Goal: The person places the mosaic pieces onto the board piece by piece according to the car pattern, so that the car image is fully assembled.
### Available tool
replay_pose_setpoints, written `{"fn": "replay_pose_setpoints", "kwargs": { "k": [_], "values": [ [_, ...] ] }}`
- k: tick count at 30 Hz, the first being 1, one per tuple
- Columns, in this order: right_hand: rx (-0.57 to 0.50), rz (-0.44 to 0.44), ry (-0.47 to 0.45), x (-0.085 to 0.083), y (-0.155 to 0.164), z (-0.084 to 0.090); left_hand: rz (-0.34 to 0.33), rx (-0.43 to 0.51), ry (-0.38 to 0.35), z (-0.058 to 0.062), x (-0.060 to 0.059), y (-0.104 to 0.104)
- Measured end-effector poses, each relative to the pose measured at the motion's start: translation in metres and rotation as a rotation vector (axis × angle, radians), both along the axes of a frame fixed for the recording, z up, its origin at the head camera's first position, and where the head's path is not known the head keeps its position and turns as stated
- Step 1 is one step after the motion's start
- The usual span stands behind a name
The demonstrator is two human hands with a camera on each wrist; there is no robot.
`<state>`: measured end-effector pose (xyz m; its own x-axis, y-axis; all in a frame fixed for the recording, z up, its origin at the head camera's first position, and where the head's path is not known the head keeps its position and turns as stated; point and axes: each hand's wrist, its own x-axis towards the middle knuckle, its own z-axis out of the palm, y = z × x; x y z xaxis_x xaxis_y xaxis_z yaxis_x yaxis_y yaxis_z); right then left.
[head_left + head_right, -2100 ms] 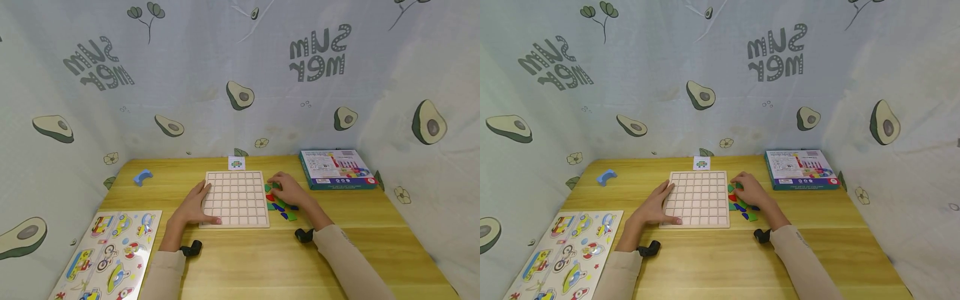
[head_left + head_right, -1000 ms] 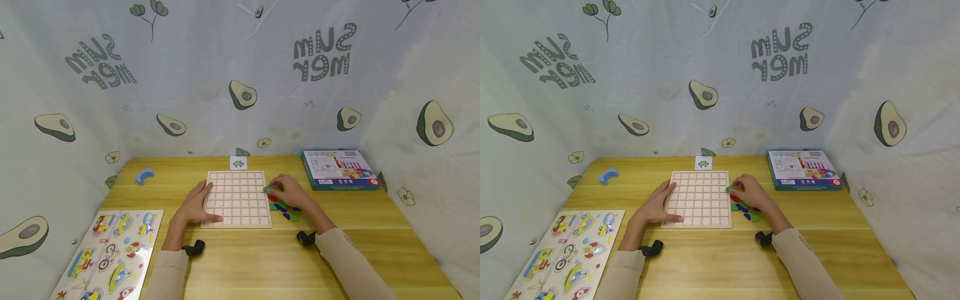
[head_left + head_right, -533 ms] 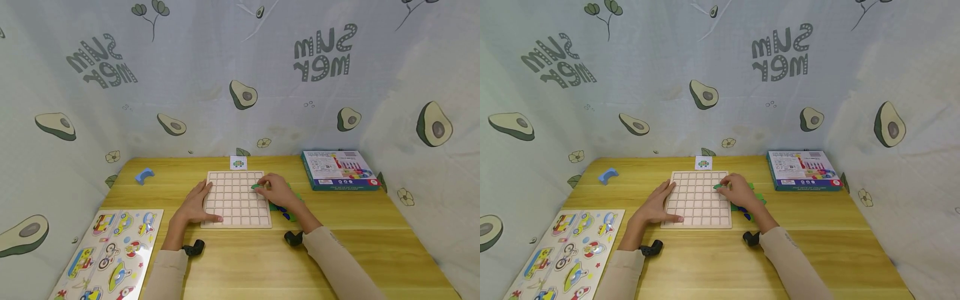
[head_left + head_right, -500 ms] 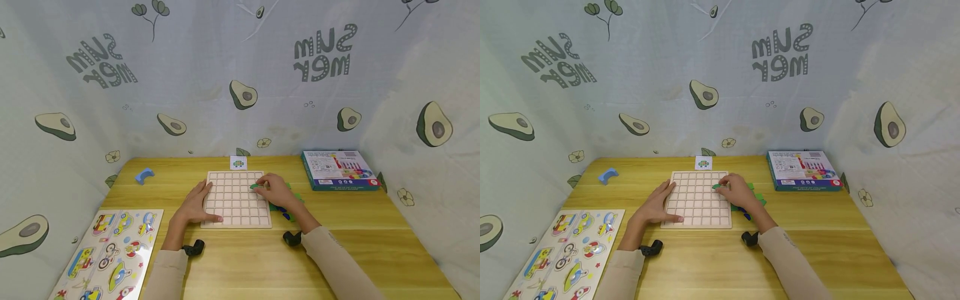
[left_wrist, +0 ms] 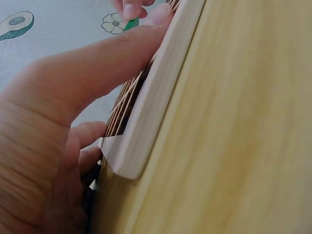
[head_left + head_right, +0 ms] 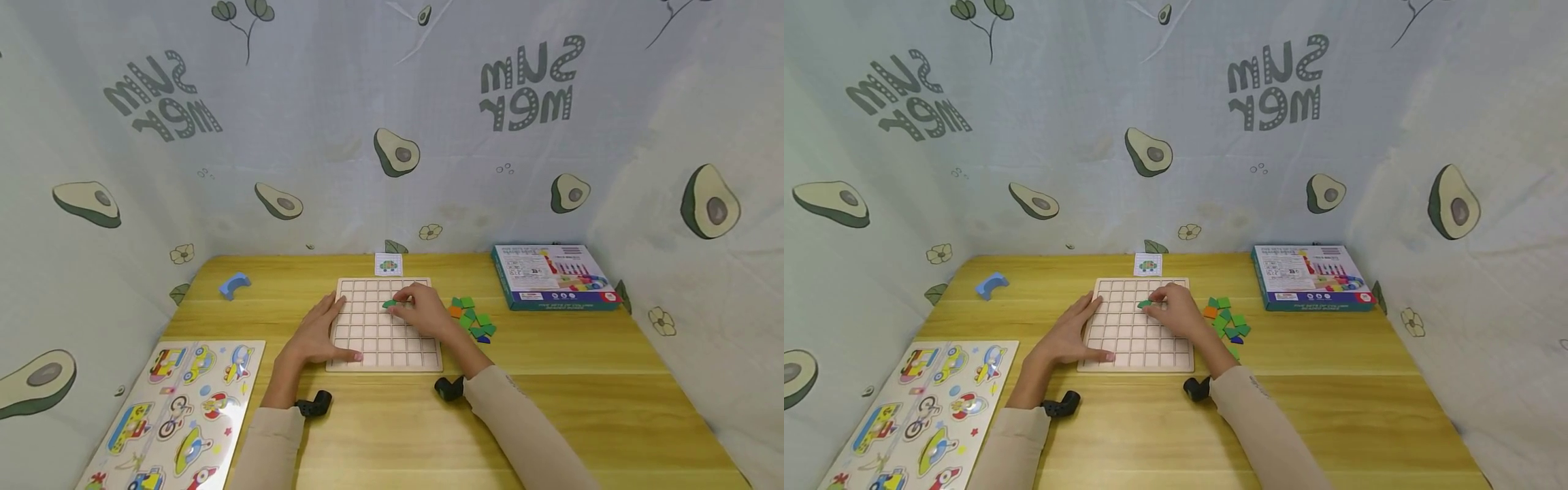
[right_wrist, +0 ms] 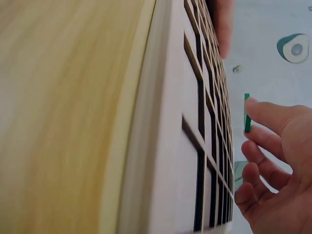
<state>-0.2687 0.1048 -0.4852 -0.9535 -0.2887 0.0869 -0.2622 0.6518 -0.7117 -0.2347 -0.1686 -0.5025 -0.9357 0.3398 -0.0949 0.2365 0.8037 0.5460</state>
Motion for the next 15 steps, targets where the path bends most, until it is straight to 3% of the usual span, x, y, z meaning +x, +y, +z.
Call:
{"fn": "replay_pose_setpoints", "kwargs": {
  "k": [15],
  "values": [
    [0.005,-0.009,0.001,-0.008,-0.038,-0.006,-0.003,-0.007,-0.003,0.0,-0.002,-0.002]
  ]
}}
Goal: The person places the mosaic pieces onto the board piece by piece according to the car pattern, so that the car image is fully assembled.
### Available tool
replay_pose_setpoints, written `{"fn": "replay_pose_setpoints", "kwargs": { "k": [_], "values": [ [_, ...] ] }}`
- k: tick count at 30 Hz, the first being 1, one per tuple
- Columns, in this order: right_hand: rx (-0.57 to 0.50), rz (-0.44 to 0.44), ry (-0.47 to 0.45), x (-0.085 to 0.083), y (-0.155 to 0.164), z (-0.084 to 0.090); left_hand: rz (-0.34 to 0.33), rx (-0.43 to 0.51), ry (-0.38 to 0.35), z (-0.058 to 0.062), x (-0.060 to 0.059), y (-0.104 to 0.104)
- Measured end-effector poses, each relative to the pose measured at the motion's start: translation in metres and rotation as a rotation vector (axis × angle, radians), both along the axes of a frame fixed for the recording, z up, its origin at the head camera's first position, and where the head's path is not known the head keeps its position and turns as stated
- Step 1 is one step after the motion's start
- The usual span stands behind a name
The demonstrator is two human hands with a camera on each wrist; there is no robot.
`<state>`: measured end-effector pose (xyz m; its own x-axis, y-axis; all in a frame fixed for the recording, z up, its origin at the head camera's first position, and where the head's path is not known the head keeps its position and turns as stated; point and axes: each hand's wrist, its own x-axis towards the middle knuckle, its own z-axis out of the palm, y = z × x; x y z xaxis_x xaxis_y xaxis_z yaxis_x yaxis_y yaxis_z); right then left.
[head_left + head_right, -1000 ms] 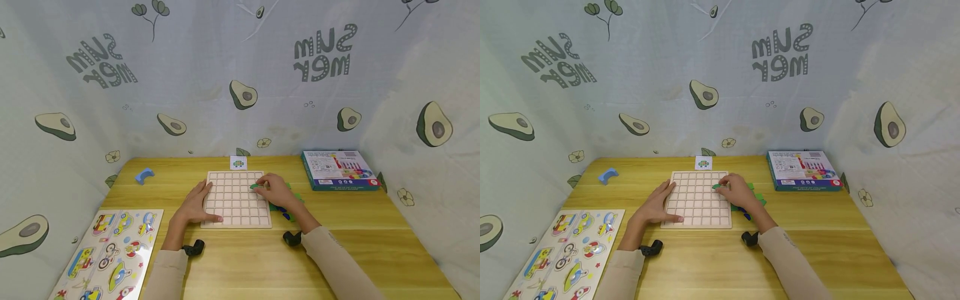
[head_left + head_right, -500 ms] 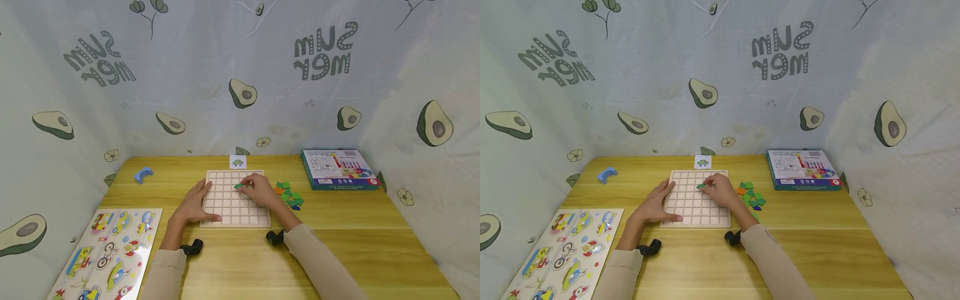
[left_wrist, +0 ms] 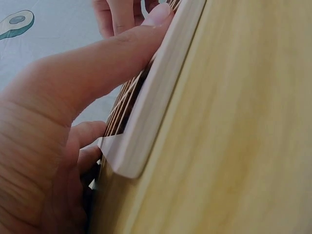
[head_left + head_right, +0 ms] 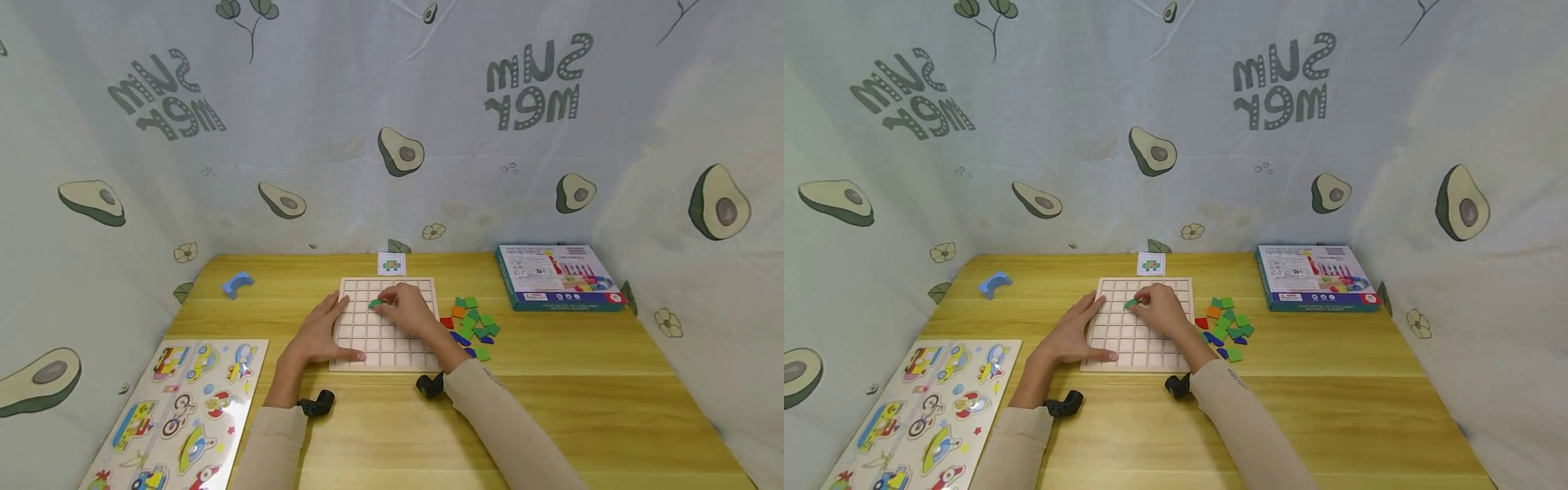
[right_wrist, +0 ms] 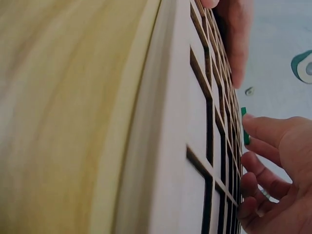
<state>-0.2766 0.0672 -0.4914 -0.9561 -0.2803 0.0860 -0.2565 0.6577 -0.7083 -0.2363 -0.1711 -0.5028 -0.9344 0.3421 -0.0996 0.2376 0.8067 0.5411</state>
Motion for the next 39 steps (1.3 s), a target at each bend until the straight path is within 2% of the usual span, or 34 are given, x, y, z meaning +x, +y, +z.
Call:
{"fn": "replay_pose_setpoints", "kwargs": {
  "k": [9,17,25,33,39],
  "values": [
    [0.027,-0.013,-0.031,0.001,-0.003,0.002,0.0,0.0,0.002,0.0,-0.001,0.003],
    [0.014,0.0,-0.003,0.001,0.0,0.001,-0.002,0.012,0.0,0.001,-0.002,0.003],
    [-0.084,-0.026,-0.016,0.006,0.005,0.003,0.01,0.001,0.0,0.002,-0.001,0.001],
    [-0.102,-0.059,0.012,0.012,0.031,0.011,0.016,0.026,0.0,0.0,0.001,0.003],
    [-0.087,-0.061,0.089,0.015,0.06,0.02,0.014,0.033,0.007,0.0,0.002,0.003]
  ]
}}
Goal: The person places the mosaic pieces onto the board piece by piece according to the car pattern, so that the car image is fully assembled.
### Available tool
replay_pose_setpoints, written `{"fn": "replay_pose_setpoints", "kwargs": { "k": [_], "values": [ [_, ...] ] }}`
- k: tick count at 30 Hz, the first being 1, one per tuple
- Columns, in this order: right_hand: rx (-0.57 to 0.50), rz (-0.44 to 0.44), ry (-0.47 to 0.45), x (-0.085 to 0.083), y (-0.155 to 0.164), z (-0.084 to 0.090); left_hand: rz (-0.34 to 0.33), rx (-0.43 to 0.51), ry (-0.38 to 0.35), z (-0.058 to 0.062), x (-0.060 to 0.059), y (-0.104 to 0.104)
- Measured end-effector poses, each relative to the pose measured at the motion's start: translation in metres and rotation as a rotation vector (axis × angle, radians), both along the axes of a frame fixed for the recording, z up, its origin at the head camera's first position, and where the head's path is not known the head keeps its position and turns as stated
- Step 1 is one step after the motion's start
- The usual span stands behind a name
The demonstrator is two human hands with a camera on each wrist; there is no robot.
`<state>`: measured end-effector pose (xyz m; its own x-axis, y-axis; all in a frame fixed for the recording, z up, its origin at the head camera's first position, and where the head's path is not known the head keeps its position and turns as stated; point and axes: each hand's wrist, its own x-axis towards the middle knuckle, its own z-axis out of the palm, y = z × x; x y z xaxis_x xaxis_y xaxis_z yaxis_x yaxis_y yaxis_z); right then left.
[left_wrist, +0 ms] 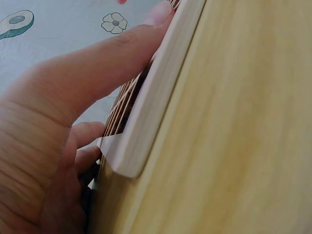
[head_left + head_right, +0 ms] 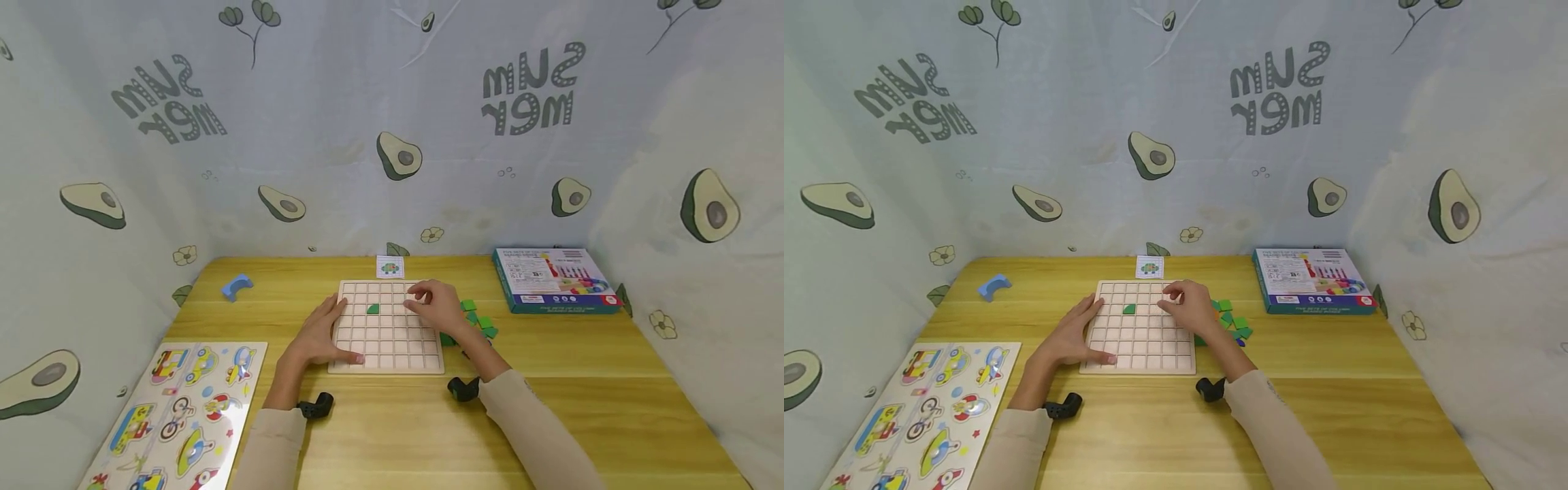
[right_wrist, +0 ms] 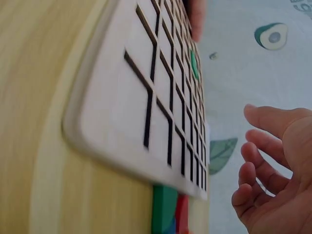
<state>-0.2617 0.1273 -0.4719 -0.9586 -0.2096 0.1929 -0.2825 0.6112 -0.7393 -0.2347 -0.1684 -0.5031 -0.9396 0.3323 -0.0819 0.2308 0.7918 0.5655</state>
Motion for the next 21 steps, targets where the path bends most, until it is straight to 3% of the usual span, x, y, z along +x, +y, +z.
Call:
{"fn": "replay_pose_setpoints", "kwargs": {
  "k": [8,21],
  "values": [
    [0.054,-0.09,-0.079,0.003,0.044,0.005,-0.008,-0.004,0.009,0.001,0.001,-0.001],
    [0.102,-0.13,-0.058,0.008,0.093,-0.005,-0.011,-0.013,0.008,0.0,0.001,-0.001]
  ]
}}
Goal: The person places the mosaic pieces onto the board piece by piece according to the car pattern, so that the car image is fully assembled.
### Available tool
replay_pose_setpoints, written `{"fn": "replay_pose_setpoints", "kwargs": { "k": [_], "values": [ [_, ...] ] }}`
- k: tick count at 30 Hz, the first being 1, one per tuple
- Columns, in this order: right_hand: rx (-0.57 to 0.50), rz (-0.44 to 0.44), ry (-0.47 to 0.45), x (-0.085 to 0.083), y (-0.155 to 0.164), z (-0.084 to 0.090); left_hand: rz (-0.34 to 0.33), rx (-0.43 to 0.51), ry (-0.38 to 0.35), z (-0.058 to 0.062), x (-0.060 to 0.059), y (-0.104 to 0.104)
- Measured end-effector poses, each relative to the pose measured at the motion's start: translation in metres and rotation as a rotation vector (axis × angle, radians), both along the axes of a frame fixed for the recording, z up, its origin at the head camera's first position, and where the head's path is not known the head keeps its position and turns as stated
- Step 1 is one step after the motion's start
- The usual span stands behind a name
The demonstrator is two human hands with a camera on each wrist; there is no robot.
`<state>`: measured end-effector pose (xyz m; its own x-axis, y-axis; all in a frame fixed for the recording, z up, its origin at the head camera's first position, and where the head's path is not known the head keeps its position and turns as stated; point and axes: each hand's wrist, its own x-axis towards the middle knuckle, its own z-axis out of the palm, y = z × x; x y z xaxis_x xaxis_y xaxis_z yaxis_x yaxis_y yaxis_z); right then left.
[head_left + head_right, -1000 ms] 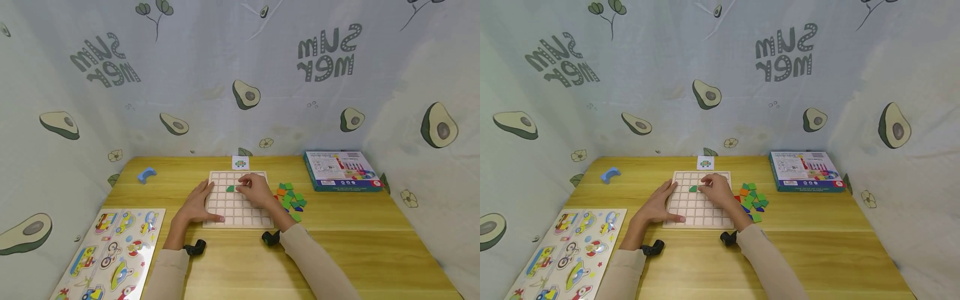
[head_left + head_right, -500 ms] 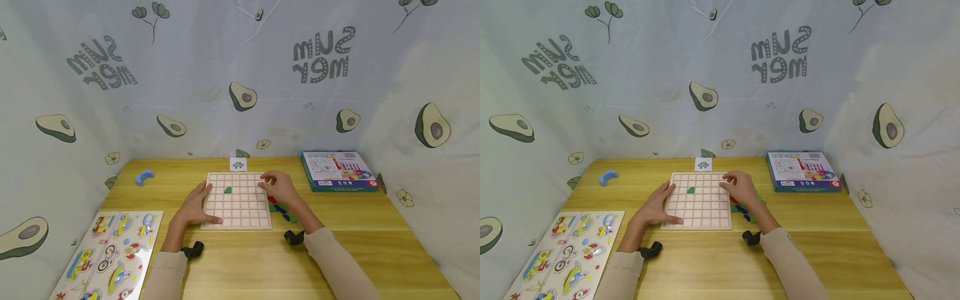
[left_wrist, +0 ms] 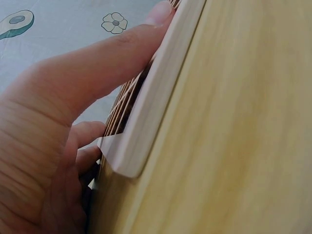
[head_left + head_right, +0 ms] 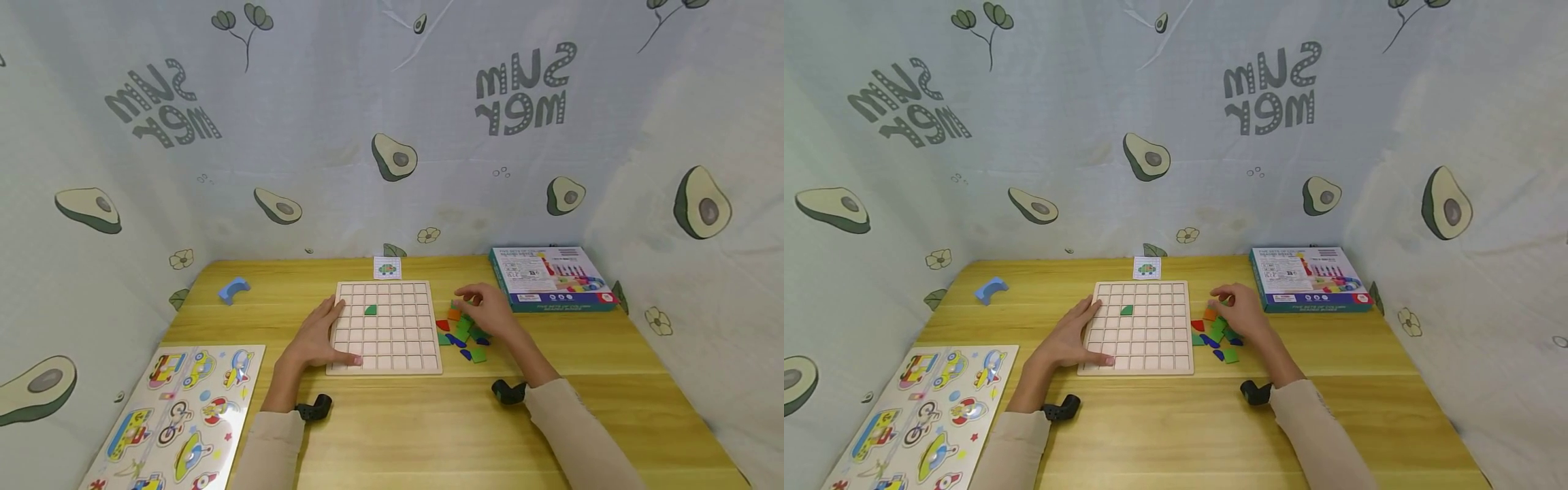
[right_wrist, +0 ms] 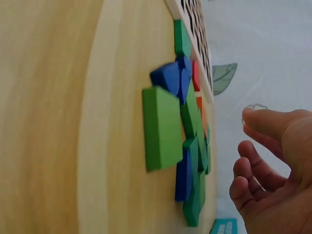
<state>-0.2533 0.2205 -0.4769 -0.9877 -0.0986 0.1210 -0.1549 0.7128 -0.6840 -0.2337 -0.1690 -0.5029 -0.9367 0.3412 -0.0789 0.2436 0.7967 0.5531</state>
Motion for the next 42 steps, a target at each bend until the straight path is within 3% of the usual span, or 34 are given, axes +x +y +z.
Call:
{"fn": "replay_pose_setpoints", "kwargs": {
  "k": [27,42],
  "values": [
    [0.1,0.008,-0.133,-0.008,0.021,-0.011,0.008,0.005,-0.012,0.0,0.0,0.0],
    [0.09,0.014,-0.125,-0.003,0.019,-0.005,0.001,0.022,-0.005,-0.001,-0.001,-0.001]
  ]
}}
